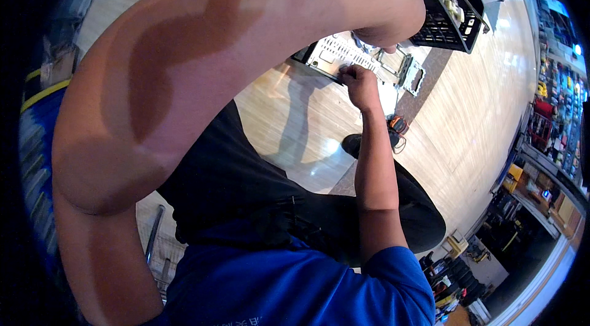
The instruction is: The person works on the internal circuit board of an electronic device using a tool and by hand, fits the metal cover onto the unit, and inserts a connector into the rear port.
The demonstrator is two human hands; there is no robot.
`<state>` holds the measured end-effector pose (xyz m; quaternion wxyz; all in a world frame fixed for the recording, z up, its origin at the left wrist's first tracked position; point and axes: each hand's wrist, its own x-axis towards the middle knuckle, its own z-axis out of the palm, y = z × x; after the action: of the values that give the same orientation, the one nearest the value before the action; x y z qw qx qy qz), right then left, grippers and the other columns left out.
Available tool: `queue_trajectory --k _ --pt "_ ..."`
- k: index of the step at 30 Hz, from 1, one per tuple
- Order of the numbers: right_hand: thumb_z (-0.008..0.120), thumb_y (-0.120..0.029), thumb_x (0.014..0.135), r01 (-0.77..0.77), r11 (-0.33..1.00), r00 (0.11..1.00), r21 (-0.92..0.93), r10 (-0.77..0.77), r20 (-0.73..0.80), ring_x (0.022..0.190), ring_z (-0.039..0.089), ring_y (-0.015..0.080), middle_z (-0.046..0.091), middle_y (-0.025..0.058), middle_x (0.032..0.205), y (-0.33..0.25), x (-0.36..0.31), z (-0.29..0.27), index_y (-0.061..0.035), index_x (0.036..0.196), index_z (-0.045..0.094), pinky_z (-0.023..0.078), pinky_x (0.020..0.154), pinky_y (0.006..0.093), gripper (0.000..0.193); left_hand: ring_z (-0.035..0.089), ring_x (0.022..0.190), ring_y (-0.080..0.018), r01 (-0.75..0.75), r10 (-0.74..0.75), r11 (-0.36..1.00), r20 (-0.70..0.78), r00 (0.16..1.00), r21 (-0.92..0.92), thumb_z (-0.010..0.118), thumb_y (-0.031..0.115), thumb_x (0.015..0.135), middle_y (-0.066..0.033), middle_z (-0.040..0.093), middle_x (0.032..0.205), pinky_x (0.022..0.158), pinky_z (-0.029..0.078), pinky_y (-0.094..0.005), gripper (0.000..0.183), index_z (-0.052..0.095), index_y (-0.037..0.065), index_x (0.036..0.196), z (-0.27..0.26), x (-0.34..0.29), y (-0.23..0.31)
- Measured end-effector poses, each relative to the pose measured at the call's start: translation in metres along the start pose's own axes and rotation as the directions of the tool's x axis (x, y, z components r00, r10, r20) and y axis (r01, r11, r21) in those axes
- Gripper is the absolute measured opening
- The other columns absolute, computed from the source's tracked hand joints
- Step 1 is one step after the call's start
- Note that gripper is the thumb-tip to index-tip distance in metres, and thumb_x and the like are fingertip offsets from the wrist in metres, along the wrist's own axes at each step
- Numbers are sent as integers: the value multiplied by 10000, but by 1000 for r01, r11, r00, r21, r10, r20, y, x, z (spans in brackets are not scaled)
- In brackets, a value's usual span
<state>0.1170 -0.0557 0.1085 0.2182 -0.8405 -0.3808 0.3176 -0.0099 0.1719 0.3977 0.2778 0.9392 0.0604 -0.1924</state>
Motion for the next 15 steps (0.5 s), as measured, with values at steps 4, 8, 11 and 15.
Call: queue_trajectory --k 4,8,11,15 --pt "658 -41 834 34 999 999 2 -34 -35 751 651 167 708 122 812 7 -4 -6 42 930 691 510 720 301 131 676 915 -331 -26 26 1000 2 1000 -4 672 118 761 -176 701 979 764 540 -431 228 738 31 960 1 8 2" --pt "653 -22 822 123 991 990 -49 -126 -56 786 677 222 704 149 860 -5 0 3 36 930 696 522 739 312 130 677 915 -331 2 -2 1000 -1 1000 7 672 117 760 -175 702 982 763 540 -431 229 738 31 962 -3 0 2" --pt "652 -16 816 115 993 991 -41 -118 -67 803 678 237 693 159 886 -3 -2 3 35 931 698 526 752 316 134 677 914 -331 -10 10 1000 -3 1000 5 672 117 760 -175 702 984 763 541 -431 229 738 32 963 -1 3 2" --pt "649 -13 816 119 992 991 -41 -122 -61 841 675 241 684 161 909 -2 -4 2 34 934 699 528 766 325 137 677 914 -330 -21 21 1000 -2 1000 9 672 116 760 -174 702 986 762 541 -432 230 738 32 964 0 6 5"
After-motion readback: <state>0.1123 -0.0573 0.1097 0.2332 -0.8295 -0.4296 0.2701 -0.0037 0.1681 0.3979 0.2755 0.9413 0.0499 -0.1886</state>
